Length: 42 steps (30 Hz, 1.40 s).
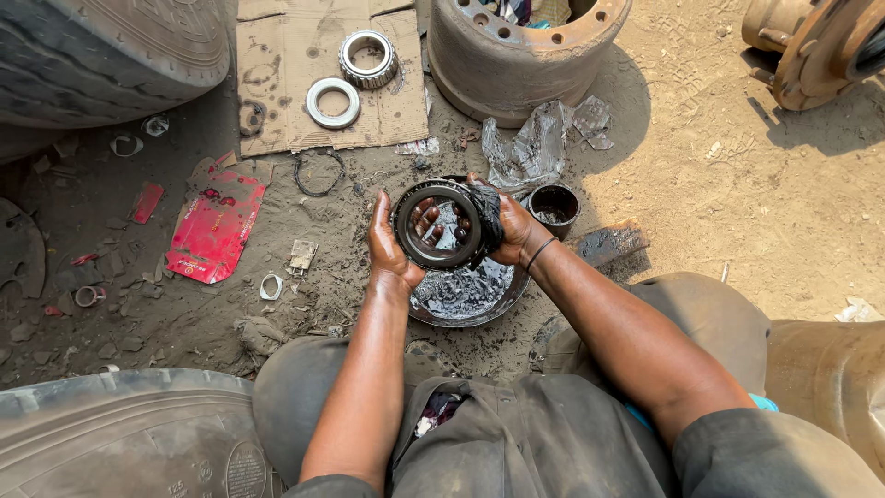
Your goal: The person sits on the ground and scrubs a metal bearing with a brush in a pan of dark liquid, then rinses and inspects it. They repeat the process with a second bearing, scrubbing and rinsing each one before setting them aside.
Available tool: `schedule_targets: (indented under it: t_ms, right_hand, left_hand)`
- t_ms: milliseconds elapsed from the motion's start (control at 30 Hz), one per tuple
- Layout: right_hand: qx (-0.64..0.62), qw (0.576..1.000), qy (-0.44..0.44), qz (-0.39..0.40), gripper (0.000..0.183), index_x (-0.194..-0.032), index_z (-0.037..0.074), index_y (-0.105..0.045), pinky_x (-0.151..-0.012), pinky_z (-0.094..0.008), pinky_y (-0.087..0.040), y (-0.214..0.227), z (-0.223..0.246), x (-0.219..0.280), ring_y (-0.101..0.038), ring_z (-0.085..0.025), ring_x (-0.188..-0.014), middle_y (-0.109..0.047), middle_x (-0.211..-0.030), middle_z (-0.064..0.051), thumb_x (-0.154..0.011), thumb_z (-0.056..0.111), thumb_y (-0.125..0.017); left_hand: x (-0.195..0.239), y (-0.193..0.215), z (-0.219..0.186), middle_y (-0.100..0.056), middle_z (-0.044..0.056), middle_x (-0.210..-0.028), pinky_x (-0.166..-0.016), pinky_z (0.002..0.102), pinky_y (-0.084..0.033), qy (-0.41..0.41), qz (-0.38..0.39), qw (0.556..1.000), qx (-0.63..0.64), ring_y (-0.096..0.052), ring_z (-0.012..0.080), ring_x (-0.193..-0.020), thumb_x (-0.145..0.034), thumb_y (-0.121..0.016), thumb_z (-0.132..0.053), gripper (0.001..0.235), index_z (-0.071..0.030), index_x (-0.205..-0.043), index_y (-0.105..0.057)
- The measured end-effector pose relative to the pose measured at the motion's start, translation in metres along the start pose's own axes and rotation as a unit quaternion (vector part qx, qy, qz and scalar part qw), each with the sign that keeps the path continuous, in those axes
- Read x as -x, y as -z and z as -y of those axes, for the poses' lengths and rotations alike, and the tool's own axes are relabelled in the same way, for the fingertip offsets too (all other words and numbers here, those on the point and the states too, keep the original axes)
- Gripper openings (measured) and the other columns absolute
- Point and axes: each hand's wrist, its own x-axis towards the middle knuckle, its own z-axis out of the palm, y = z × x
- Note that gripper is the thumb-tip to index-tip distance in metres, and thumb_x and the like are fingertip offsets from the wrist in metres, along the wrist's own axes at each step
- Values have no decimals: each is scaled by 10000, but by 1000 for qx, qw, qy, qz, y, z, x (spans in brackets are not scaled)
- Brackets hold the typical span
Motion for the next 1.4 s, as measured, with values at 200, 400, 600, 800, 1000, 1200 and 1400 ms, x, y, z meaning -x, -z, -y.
schedule_targets:
  t_ms: [200,400,600,800,1000,1200,1400]
  right_hand:
    - [2,999,27,-35,337,-922,94,-698,-509,-308,-553,8,-2,-3,-641,-132,-537,-682,-703,-32,-1020,408,-624]
    - [40,996,74,1,186,-1019,76,-684,-538,-314,-547,24,-3,-10,-632,-147,-561,-669,-714,-42,-1075,229,-594]
    - [278,949,124,-82,371,-1292,220,-607,-862,-342,-614,32,3,-22,-737,-191,-962,-785,-1039,-38,-953,174,-464]
    - [725,609,305,-100,312,-1266,157,-686,-1018,-471,-498,-13,11,5,-674,-313,-1125,-691,-1183,-148,-1049,352,-577]
    - [670,670,292,-125,202,-1119,125,-666,-978,-373,-559,-45,20,28,-725,-212,-1047,-742,-1107,-53,-974,253,-607]
    - [668,648,324,-172,131,-1068,72,-691,-989,-360,-541,-34,10,13,-717,-209,-1050,-735,-1099,-73,-940,82,-664]
    - [629,676,350,-162,159,-1077,56,-696,-985,-322,-566,-25,-2,14,-738,-175,-1054,-747,-1117,-59,-926,86,-655]
  left_hand:
    - [-9,7,13,-667,57,-804,-600,351,-548,17,-22,1000,-4,-654,173,-684,-993,-525,-541,482,-86,-1050,-675]
    - [3,0,-1,-506,-10,-631,-507,322,-505,51,-15,995,-78,-514,129,-531,-980,-581,-541,450,-99,-919,-635]
    - [19,8,-8,-475,-34,-565,-438,274,-423,65,-8,996,-67,-455,106,-451,-971,-612,-539,408,-147,-858,-621]
    - [9,12,4,-519,-50,-602,-427,250,-403,25,-24,995,-91,-458,77,-463,-955,-648,-458,317,-192,-1119,-701]
    - [2,15,16,-774,24,-1093,-860,323,-600,-31,-16,995,-92,-741,106,-952,-974,-657,-391,528,-28,-1357,-642]
    - [3,12,15,-681,233,-1281,-990,454,-505,-2,-22,992,-124,-637,264,-1078,-960,-674,-442,610,14,-1365,-643]
    - [2,11,21,-760,59,-1105,-884,344,-546,-4,-4,991,-135,-710,131,-974,-938,-667,-449,495,-46,-1225,-700]
